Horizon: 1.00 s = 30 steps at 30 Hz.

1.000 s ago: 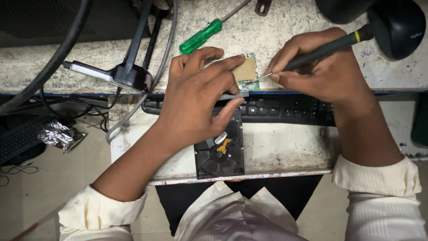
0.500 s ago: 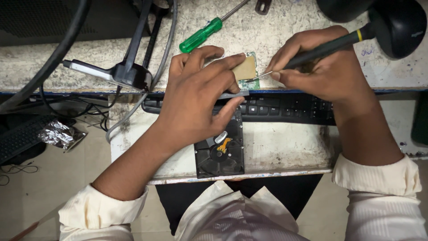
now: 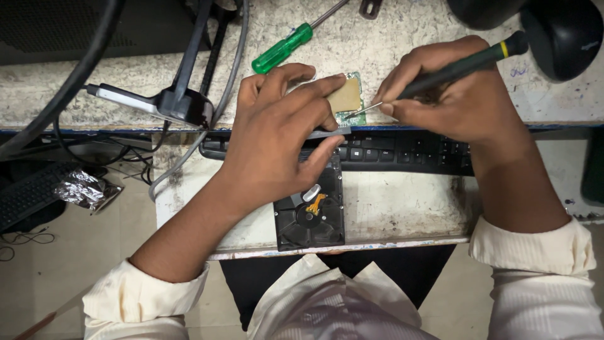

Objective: The person uses a screwdriver to remove screws from a hard drive and detaches the circuit board. They then use the screwdriver to scrape the surface of the circuit board repeatedly.

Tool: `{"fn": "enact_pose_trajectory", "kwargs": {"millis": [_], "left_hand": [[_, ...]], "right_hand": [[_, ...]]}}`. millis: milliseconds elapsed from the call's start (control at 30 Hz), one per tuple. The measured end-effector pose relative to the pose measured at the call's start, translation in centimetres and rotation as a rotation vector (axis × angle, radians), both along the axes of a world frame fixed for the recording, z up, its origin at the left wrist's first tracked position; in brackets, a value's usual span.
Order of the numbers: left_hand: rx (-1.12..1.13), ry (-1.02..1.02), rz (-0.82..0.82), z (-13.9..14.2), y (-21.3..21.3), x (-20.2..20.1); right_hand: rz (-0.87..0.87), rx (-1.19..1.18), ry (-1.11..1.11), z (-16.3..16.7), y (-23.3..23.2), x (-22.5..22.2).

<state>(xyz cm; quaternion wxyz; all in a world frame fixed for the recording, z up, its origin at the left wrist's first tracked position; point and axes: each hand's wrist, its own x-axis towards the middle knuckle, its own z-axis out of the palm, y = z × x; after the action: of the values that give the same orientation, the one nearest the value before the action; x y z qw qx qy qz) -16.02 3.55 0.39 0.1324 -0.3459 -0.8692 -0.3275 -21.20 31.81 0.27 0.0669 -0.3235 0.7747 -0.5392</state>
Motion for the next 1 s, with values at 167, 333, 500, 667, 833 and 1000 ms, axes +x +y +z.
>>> {"fn": "enact_pose_trajectory", "kwargs": {"millis": [167,333,500,667,833,1000], "left_hand": [[-0.001,-0.002,0.004,0.02,0.04,0.10],[-0.002,-0.004,0.002,0.05,0.08,0.02],[-0.004,-0.007,0.003,0.08,0.04,0.07],[0.001,-0.002,0.004,0.01,0.16,0.04],[-0.007,-0.003,0.002,-0.03,0.24,0.05],[-0.006,0.003,0.001,-0.04,0.23,0.07]], "right_hand": [[-0.004,0.044,0.035,0.11,-0.04,-0.05],[0.022,-0.025,-0.019,0.19,-0.14,0.05],[-0.027,0.016,-0.009,0.09,-0.13,0.01],[0.032,-0.040,-0.007,-0.17,0.07,-0.13],[0.067,-0.062,-0.013,-0.15,0.22,-0.15],[0.043,-0.050,-0.023,-0.05,0.17,0.06]]}}
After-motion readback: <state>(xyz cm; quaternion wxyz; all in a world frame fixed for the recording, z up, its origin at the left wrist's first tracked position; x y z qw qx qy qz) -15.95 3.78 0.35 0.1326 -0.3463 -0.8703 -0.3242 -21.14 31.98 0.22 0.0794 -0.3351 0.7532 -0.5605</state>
